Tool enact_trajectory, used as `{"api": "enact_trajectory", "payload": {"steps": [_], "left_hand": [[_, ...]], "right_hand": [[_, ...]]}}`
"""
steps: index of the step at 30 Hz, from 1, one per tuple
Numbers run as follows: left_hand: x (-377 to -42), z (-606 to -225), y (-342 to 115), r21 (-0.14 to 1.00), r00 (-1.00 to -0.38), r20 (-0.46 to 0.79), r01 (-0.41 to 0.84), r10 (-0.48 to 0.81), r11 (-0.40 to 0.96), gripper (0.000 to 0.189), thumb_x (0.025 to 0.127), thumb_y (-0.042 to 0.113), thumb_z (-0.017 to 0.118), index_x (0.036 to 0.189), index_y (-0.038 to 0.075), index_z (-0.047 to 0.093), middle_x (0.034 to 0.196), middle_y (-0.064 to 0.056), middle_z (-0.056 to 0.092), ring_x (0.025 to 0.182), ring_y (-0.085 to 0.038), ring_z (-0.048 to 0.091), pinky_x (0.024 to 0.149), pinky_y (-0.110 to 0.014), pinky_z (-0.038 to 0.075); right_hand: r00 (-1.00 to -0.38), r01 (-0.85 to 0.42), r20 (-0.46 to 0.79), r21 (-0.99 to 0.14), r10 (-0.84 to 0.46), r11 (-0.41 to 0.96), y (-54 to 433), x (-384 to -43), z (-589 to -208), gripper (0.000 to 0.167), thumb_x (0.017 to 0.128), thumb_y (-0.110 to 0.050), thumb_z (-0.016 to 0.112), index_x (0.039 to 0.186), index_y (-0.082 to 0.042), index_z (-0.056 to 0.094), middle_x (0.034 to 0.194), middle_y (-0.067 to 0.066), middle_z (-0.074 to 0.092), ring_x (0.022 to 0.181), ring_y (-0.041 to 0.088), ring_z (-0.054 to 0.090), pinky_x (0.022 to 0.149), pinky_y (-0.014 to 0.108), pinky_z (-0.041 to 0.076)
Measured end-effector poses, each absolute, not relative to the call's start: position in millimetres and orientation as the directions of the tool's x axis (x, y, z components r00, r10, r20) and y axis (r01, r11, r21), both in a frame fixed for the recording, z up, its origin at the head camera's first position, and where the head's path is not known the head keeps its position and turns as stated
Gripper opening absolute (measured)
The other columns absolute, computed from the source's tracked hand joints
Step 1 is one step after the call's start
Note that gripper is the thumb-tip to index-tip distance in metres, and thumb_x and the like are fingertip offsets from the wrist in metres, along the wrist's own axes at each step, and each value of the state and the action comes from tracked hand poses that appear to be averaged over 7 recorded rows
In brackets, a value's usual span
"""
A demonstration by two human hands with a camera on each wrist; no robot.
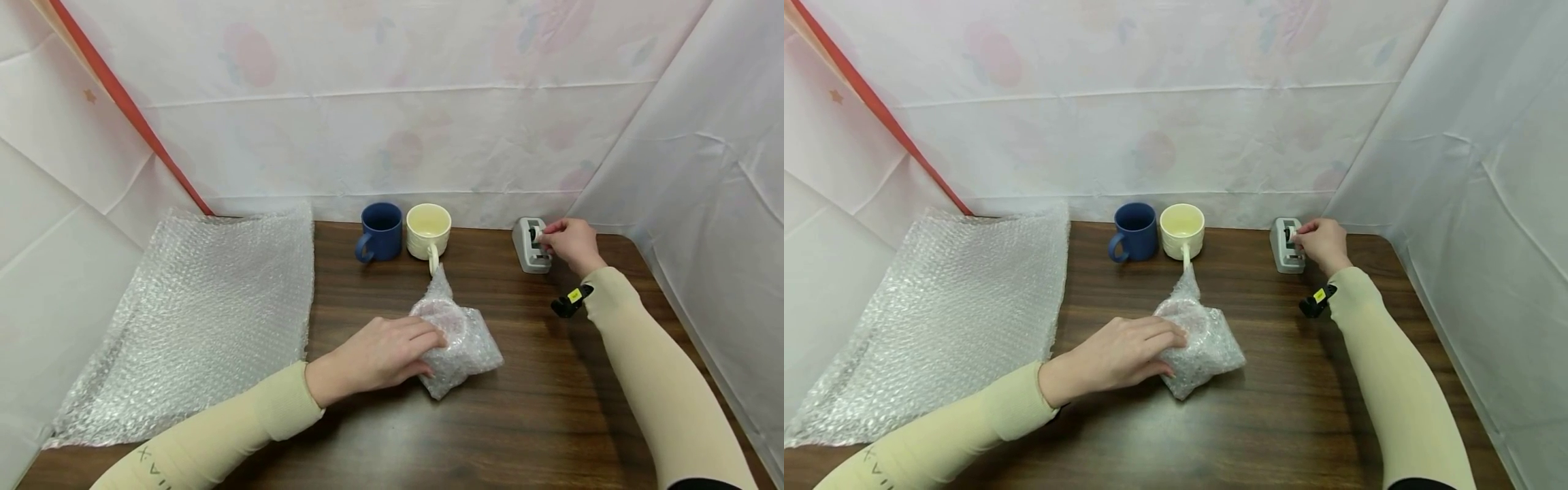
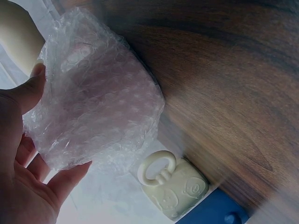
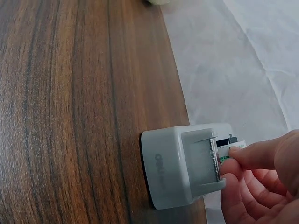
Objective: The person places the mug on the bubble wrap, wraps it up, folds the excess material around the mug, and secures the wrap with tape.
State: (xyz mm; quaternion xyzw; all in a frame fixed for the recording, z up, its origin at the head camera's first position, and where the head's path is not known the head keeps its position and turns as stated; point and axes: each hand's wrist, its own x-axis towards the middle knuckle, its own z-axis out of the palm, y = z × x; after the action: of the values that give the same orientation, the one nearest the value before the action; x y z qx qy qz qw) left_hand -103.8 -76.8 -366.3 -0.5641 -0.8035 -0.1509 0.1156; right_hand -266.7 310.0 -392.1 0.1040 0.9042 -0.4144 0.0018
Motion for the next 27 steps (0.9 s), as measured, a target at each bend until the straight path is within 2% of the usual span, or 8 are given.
{"api": "enact_trajectory", "payload": {"steps": [6,11,16,20,27], "left_hand": [[-103.2,-365.4,-76.3,0.118,-0.344,0.349,0.939,0.872,0.323,0.042,0.085,0.032,0.08,0.118,0.014,0.062,0.115,0.003,0.065,0.108,-0.011,0.061,0.082,-0.027,0.055],[-103.0,-366.3,-76.9,0.111,-0.346,0.348,0.938,0.871,0.328,0.042,0.085,0.032,0.081,0.118,0.014,0.062,0.115,0.003,0.065,0.108,-0.01,0.061,0.083,-0.027,0.054],[-102.4,-366.6,-76.5,0.11,-0.35,0.346,0.937,0.87,0.333,0.041,0.085,0.033,0.08,0.117,0.014,0.062,0.115,0.003,0.065,0.108,-0.01,0.061,0.082,-0.026,0.054],[-101.1,-365.8,-76.2,0.119,-0.347,0.349,0.938,0.871,0.326,0.041,0.085,0.033,0.08,0.116,0.014,0.062,0.114,0.003,0.065,0.107,-0.01,0.061,0.082,-0.025,0.054],[-100.6,-364.8,-76.6,0.116,-0.345,0.351,0.938,0.871,0.325,0.041,0.085,0.033,0.08,0.116,0.014,0.062,0.114,0.003,0.065,0.107,-0.01,0.06,0.081,-0.025,0.054]], "right_hand": [[-0.962,0.258,-0.175,-0.831,0.209,0.493,311.5,-267.2,-393.0,0.03,0.091,-0.012,0.072,0.111,0.01,0.065,0.075,-0.001,0.067,0.064,0.006,0.065,0.066,0.029,0.059],[-0.96,0.268,-0.193,-0.839,0.201,0.473,311.2,-267.8,-392.3,0.031,0.093,-0.013,0.07,0.112,0.011,0.064,0.073,-0.002,0.069,0.064,0.005,0.066,0.067,0.029,0.059],[-0.966,0.259,-0.205,-0.787,0.159,0.559,310.5,-267.0,-390.1,0.031,0.095,-0.015,0.065,0.11,0.011,0.064,0.073,0.0,0.068,0.064,0.007,0.063,0.068,0.031,0.057],[-0.971,0.235,-0.197,-0.717,0.133,0.657,310.6,-264.8,-389.3,0.03,0.096,-0.018,0.063,0.106,0.01,0.067,0.074,0.002,0.068,0.069,0.013,0.06,0.067,0.034,0.052],[-0.976,0.218,-0.115,-0.575,0.186,0.789,305.6,-259.2,-385.5,0.03,0.092,-0.025,0.061,0.079,-0.002,0.073,0.075,0.007,0.068,0.071,0.026,0.052,0.057,0.035,0.04]]}}
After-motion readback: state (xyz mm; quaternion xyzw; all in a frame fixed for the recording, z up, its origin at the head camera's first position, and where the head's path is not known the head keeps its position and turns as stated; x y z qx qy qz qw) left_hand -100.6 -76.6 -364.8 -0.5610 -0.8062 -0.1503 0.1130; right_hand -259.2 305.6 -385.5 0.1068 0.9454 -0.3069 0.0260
